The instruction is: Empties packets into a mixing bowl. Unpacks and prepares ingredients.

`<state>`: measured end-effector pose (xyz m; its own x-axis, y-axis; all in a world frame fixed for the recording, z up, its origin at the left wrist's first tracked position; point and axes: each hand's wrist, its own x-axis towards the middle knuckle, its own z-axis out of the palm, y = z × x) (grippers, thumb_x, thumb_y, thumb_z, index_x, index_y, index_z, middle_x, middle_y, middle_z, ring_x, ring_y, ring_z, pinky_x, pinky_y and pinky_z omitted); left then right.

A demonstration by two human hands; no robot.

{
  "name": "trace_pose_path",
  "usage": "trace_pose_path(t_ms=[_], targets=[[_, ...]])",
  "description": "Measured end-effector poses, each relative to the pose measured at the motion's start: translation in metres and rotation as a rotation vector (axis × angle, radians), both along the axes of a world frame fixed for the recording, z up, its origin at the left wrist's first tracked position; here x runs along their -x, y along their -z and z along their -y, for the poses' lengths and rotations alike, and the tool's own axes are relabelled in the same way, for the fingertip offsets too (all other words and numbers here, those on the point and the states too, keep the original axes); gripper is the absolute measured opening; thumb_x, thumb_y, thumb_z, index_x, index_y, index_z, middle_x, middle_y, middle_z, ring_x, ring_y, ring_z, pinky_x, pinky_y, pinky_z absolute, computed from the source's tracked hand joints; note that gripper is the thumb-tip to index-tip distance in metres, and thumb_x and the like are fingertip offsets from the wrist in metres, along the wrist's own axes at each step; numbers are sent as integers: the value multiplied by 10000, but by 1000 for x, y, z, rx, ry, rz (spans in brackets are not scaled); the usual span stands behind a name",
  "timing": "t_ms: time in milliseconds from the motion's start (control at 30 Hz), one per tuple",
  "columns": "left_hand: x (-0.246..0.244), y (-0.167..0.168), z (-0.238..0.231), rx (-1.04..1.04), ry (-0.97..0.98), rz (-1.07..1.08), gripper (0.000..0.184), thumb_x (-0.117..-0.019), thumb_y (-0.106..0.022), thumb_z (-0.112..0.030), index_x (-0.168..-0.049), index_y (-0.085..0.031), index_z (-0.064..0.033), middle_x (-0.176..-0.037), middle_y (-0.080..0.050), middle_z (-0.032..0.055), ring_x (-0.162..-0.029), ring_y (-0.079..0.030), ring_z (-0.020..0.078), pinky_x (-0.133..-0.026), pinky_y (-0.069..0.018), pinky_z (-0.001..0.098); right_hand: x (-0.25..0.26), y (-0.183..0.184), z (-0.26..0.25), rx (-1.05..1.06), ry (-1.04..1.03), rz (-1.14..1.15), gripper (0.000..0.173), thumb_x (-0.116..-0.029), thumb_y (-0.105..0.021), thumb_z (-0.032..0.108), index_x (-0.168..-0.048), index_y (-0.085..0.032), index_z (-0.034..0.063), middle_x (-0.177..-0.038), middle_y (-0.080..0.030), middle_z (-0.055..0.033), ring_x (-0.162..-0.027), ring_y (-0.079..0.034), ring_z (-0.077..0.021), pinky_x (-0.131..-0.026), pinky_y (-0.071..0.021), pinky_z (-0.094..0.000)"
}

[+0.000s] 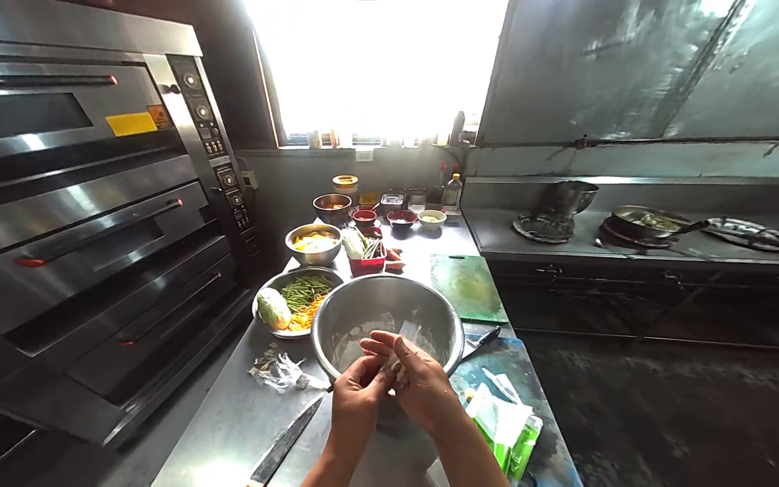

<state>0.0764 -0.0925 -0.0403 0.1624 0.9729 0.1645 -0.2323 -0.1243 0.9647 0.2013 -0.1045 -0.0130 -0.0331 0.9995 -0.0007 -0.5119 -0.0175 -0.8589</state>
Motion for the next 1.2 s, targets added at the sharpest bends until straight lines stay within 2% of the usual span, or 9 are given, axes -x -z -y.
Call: trace_pose_path(t_ms=[133, 267, 433, 567, 633, 833, 967, 1067, 1200], targets=[[-1, -2, -13, 142, 61, 203, 143, -940, -717, -47, -1003, -672, 74, -832, -690, 188, -695, -663, 203, -663, -586, 334, -4, 1, -6, 9, 40, -129, 388, -1113, -382, 235, -1324, -631, 24, -1264, -692, -154, -1128, -671, -224, -964, -542, -383], [2, -9, -25, 242, 48, 297, 104, -970, -679, -33, -996, -654, 64, -807, -680, 181, -664, -654, 194, -637, -581, 326, -1, 2, -16, 87, 126, -285, 315, -1105, -421, 166, -1233, -654, -2, -1134, -717, -191, -990, -711, -240, -865, -588, -363], [8, -13, -39, 314, 62, 343, 75, -1003, -627, -26, -1025, -638, 45, -827, -696, 190, -672, -690, 207, -655, -608, 334, -1, 9, -29, 124, 223, -121, 255, -1086, -439, 77, -1185, -648, -30, -1007, -701, -163, -874, -701, -226, -832, -600, -384], [5, -9, -49, 327, 32, 315, 74, -1004, -619, -14, -1034, -653, 45, -840, -695, 179, -666, -680, 202, -656, -606, 333, -1, 19, -33, 161, 205, 45, 187, -1046, -562, 99, -1120, -709, 11, -892, -675, -95, -655, -571, -113, -602, -492, -243], [2, -7, -50, 304, 28, 322, 61, -993, -627, 2, -1021, -660, 45, -833, -695, 178, -669, -682, 200, -670, -611, 339, 2, 22, -35, 139, 201, 13, 162, -1020, -614, 98, -1098, -717, 1, -814, -659, -91, -611, -533, -94, -558, -448, -226], [-4, -11, -43, 272, 41, 359, 60, -966, -659, 17, -1011, -676, 52, -825, -696, 185, -666, -682, 203, -675, -615, 343, 0, 20, -31, 92, 229, -44, 149, -983, -667, 87, -1088, -728, -1, -827, -669, -98, -619, -532, -84, -567, -448, -219], [-4, -14, -34, 262, 91, 326, 64, -948, -681, 16, -998, -681, 55, -807, -694, 176, -663, -680, 195, -670, -610, 336, -2, 10, -26, 46, 259, 17, 147, -954, -702, 88, -1066, -759, 13, -728, -629, -68, -573, -489, -63, -530, -409, -207], [-2, -13, -26, 260, 112, 324, 72, -951, -682, 8, -1002, -695, 58, -816, -701, 178, -653, -681, 186, -658, -611, 330, -2, 6, -23, 15, 305, 77, 86, -929, -731, 82, -960, -777, 16, -693, -646, -78, -539, -464, -57, -494, -370, -204], [6, -15, -17, 292, 112, 330, 104, -962, -679, -9, -1035, -716, 54, -846, -710, 185, -654, -672, 178, -650, -602, 317, 2, 5, -16, -10, 315, 103, 74, -930, -724, 72, -919, -776, 21, -704, -651, -77, -542, -463, -56, -492, -368, -204]])
